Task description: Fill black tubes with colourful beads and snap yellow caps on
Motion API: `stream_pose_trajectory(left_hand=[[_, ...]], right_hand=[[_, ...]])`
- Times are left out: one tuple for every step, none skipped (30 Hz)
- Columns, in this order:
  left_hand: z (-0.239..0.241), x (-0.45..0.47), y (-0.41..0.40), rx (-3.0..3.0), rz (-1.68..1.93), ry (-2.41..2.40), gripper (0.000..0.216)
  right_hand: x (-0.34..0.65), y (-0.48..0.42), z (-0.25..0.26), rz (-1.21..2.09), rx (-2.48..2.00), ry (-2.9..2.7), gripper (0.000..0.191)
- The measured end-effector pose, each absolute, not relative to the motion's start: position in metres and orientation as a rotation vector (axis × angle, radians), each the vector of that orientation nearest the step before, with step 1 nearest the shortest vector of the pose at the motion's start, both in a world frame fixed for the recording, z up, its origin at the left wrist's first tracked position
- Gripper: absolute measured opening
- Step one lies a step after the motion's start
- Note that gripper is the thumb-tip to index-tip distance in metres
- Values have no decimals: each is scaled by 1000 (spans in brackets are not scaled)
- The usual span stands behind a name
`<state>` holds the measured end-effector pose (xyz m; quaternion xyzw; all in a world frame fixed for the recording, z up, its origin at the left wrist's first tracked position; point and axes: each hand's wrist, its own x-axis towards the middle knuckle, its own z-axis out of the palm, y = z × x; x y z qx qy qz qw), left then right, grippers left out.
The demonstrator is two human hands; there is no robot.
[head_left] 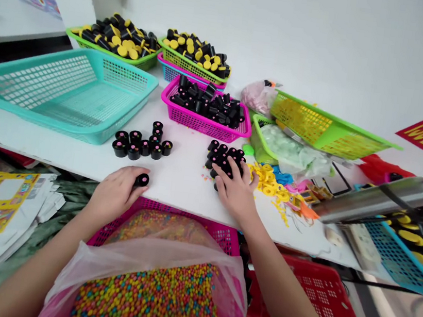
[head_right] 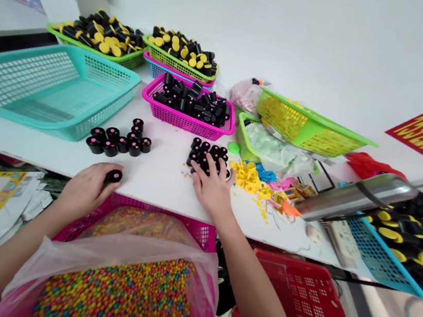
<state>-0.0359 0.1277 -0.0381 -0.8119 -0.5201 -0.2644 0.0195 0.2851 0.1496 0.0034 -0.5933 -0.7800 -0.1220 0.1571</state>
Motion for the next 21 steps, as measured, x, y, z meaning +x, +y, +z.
stream_pose_trajectory(left_hand=[[-38,-36,128,-2517,-814,-1613,39],[-38,-35,128,-2513,-806,-1614,39],[-38,-35,128,-2508,-799,-1620,39],[-38,-34,128,-2501,-795,-1630,39],[-38,-34,129,-2494,-794,-1644,39],[-38,-33,129,-2487,-795,-1659,39],[-39,-32,130,-2481,-798,-1676,39],[-40,-32,131,-2477,-800,-1693,40],[-40,-32,132,-2476,-799,-1708,40],[-41,-31,132,-2479,-801,-1724,40],[-41,-31,132,-2483,-813,-1736,40],[-40,-31,131,-2496,-840,-1741,40],[-38,-31,129,-2507,-890,-1744,40],[-34,-30,125,-2516,-964,-1744,39],[-30,-29,120,-2544,-1045,-1740,39],[-25,-26,114,-2607,-1119,-1729,39],[-19,-23,108,-2723,-1155,-1716,38],[-13,-19,101,-2887,-1145,-1704,37],[-7,-14,95,-3087,-1084,-1688,35],[-2,-9,90,-3296,-981,-1661,34],[3,-3,86,-3466,-867,-1637,34]], right_hand=[[289,149,3,-354,-1707,-2229,40],[293,149,2,-357,-1721,-2232,41],[297,150,2,-362,-1735,-2238,41],[301,151,1,-368,-1750,-2242,41],[305,153,1,-375,-1763,-2244,42],[309,156,1,-378,-1772,-2245,42],[313,158,1,-378,-1778,-2246,42],[317,160,2,-376,-1784,-2247,42],[321,161,3,-373,-1786,-2252,42],[323,162,5,-374,-1785,-2255,42],[324,161,7,-381,-1772,-2251,42],[324,159,9,-385,-1744,-2236,42],[321,157,11,-372,-1694,-2211,42],[316,153,13,-324,-1626,-2185,42],[310,150,14,-236,-1553,-2161,41],[303,146,14,-120,-1483,-2146,41],[295,144,13,2,-1423,-2146,41],[287,143,10,105,-1378,-2166,41],[279,143,7,178,-1353,-2204,41],[273,144,3,218,-1343,-2251,42],[269,147,-1,235,-1338,-2299,44]])
